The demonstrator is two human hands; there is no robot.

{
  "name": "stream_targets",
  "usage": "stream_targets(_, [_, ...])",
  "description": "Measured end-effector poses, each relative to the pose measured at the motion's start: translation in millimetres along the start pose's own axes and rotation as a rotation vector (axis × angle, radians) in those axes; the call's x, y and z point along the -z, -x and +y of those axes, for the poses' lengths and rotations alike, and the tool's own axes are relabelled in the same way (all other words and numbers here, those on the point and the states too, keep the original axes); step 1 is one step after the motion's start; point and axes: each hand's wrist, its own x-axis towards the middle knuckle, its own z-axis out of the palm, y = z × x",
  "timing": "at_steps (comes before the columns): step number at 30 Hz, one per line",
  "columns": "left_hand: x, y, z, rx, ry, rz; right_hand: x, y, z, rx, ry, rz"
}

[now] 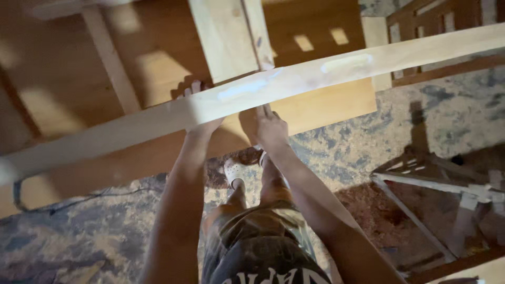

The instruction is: The person sands the surfaces and joints of a wooden chair frame using an electric orbital sander and by hand, moving the chair to reach different sides.

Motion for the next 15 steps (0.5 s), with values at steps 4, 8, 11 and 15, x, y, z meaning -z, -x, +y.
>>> stream_targets(4, [5,-9,6,0.024,-0.01,-0.059,14,14,3,0.023,0.024,0.036])
stream_targets(8, [-15,2,1,-0.027,0.083,-0.08,1,-15,19,-0.012,0.114,0.036])
stream_targets(11, [-21,4,-5,-0.022,0.074,-0.081,-1,-3,6,-0.106,0.008,-0.081])
stream_targets(15, [-29,5,-9,-0.12,-0.018,0.146,-9,-1,16,0.016,0.004,0.112])
